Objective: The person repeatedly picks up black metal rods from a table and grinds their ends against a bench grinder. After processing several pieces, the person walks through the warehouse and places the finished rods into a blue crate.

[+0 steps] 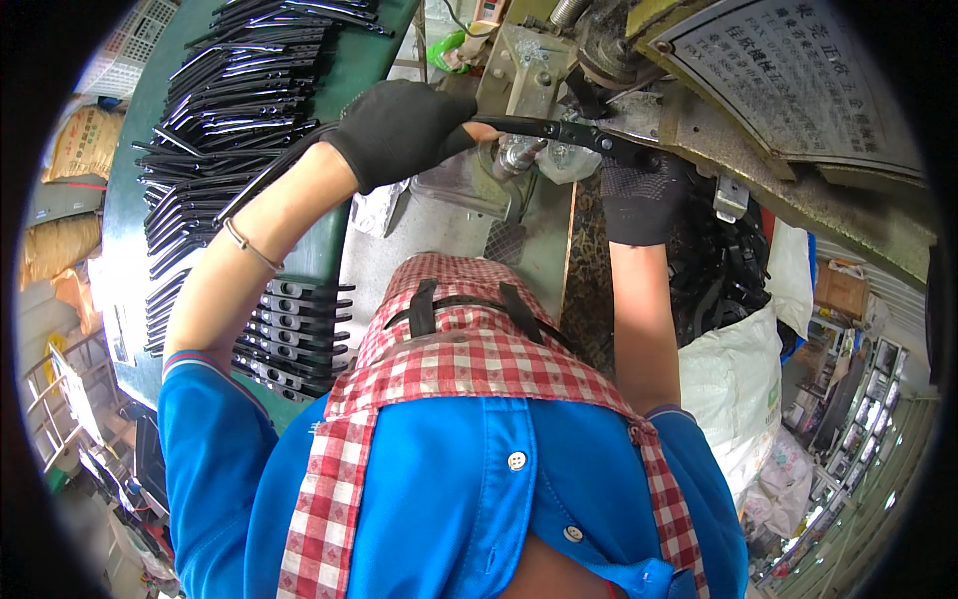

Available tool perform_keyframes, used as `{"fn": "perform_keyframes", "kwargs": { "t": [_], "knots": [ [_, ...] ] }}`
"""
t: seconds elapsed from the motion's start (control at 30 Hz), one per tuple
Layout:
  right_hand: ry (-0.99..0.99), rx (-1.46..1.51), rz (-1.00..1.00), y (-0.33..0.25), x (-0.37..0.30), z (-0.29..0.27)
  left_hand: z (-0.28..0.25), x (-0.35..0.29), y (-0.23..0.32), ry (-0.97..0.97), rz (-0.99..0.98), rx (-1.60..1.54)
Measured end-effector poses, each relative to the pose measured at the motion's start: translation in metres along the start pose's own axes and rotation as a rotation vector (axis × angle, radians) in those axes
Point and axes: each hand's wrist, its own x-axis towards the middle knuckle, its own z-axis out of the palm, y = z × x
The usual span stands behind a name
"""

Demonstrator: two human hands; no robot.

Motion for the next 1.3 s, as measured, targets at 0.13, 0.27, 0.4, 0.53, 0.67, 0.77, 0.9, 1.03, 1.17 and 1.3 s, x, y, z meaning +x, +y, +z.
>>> {"fn": "perform_keyframes", "kwargs": {
  "t": [0.13,0.27,0.4,0.53,0.67,0.77,0.9,1.03,1.17,1.3],
  "knots": [
    [-0.091,-0.067,-0.066,0.010,0.008,-0.032,-0.003,0.006,-0.008,-0.050,0.011,0.011],
    [-0.121,-0.241,-0.130,0.012,-0.007,-0.028,-0.005,0.013,-0.018,-0.097,0.048,-0.051],
    [-0.129,-0.137,0.034,0.003,-0.023,-0.026,-0.008,0.012,-0.016,-0.022,0.118,0.050],
    [0.276,-0.270,0.192,0.024,-0.015,-0.037,-0.002,0.015,-0.014,-0.090,0.086,0.109],
    [0.182,-0.275,0.130,0.035,-0.016,-0.039,0.009,0.023,-0.025,-0.144,0.107,0.133],
    [0.149,-0.253,0.052,0.044,-0.017,-0.050,0.021,0.029,-0.034,-0.052,0.156,0.174],
    [-0.069,-0.186,0.081,0.039,-0.021,-0.047,0.021,0.028,-0.038,0.008,0.199,0.127],
    [-0.299,-0.381,0.204,0.033,-0.035,-0.086,0.021,0.021,-0.039,0.010,0.168,0.122],
    [-0.061,-0.518,0.286,0.037,-0.032,-0.111,0.022,0.017,-0.045,0.018,0.164,0.152],
    [0.007,-0.743,0.190,0.043,-0.017,-0.104,0.018,0.012,-0.044,-0.026,0.105,0.140]
  ]
}}
